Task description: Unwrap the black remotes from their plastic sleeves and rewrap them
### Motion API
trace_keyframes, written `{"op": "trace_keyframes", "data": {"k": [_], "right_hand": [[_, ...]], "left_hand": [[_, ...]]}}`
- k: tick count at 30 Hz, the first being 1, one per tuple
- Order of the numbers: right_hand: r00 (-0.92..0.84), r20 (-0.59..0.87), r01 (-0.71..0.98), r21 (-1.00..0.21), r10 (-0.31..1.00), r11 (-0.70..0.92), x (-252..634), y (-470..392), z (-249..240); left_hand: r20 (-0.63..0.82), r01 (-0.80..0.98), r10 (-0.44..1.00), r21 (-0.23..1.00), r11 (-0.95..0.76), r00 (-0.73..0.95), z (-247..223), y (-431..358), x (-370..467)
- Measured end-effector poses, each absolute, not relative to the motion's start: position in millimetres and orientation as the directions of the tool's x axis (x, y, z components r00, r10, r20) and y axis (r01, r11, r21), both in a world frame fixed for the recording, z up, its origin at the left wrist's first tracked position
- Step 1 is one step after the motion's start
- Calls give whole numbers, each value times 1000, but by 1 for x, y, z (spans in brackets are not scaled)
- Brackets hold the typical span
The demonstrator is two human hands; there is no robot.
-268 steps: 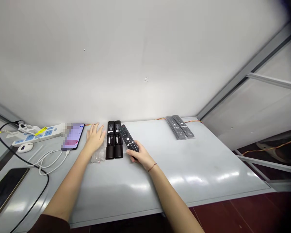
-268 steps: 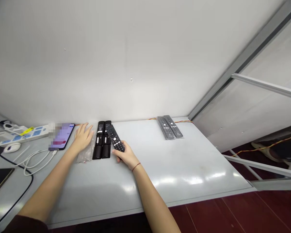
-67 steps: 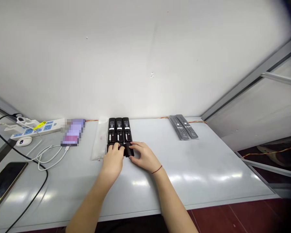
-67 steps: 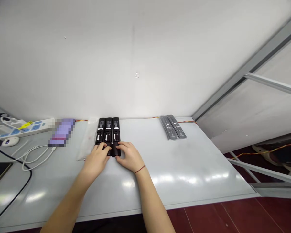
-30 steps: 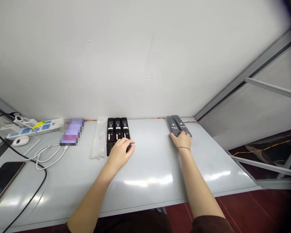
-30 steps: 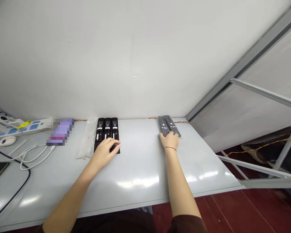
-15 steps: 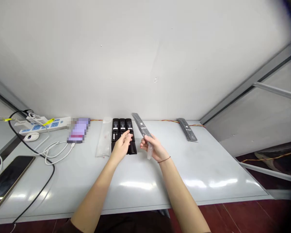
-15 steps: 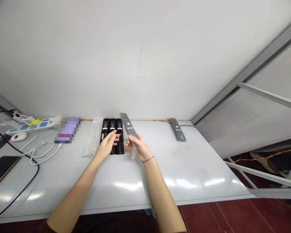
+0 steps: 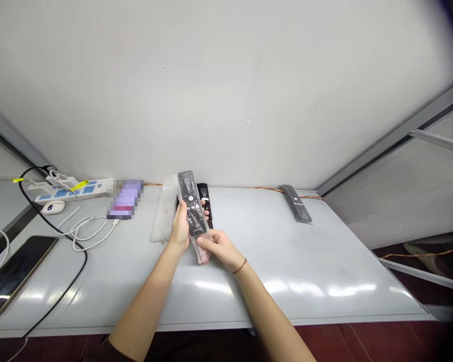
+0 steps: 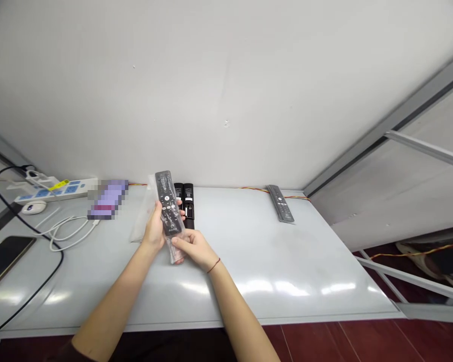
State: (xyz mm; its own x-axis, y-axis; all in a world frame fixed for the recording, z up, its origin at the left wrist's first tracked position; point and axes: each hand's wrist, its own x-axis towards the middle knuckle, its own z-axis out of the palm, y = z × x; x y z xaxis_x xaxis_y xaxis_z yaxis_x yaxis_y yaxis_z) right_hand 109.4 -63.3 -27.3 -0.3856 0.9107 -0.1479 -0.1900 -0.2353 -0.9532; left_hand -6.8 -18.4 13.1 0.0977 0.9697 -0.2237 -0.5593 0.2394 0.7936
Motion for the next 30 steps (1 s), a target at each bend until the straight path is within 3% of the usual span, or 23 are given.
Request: {"op": "trace_keyframes", "data": {"k": [7, 17, 25, 30], "right_hand": [[-446, -205, -278, -893, 871, -353, 100, -69, -24], [-525, -210, -425, -775, 825, -468, 99, -71, -23], [-555, -225, -415, -759, 801, -501, 99, -71, -26], [-460, -200, -405, -820, 865, -405, 100, -69, -26]], "left_hand": [[-269, -653, 932, 665, 362, 243, 16, -16, -16], [-274, -682, 927, 629, 373, 255, 16, -14, -20], [-248, -675, 939, 652, 344, 239, 15, -11, -22], [-178, -633, 976, 743, 216, 125, 12, -13, -12]]}}
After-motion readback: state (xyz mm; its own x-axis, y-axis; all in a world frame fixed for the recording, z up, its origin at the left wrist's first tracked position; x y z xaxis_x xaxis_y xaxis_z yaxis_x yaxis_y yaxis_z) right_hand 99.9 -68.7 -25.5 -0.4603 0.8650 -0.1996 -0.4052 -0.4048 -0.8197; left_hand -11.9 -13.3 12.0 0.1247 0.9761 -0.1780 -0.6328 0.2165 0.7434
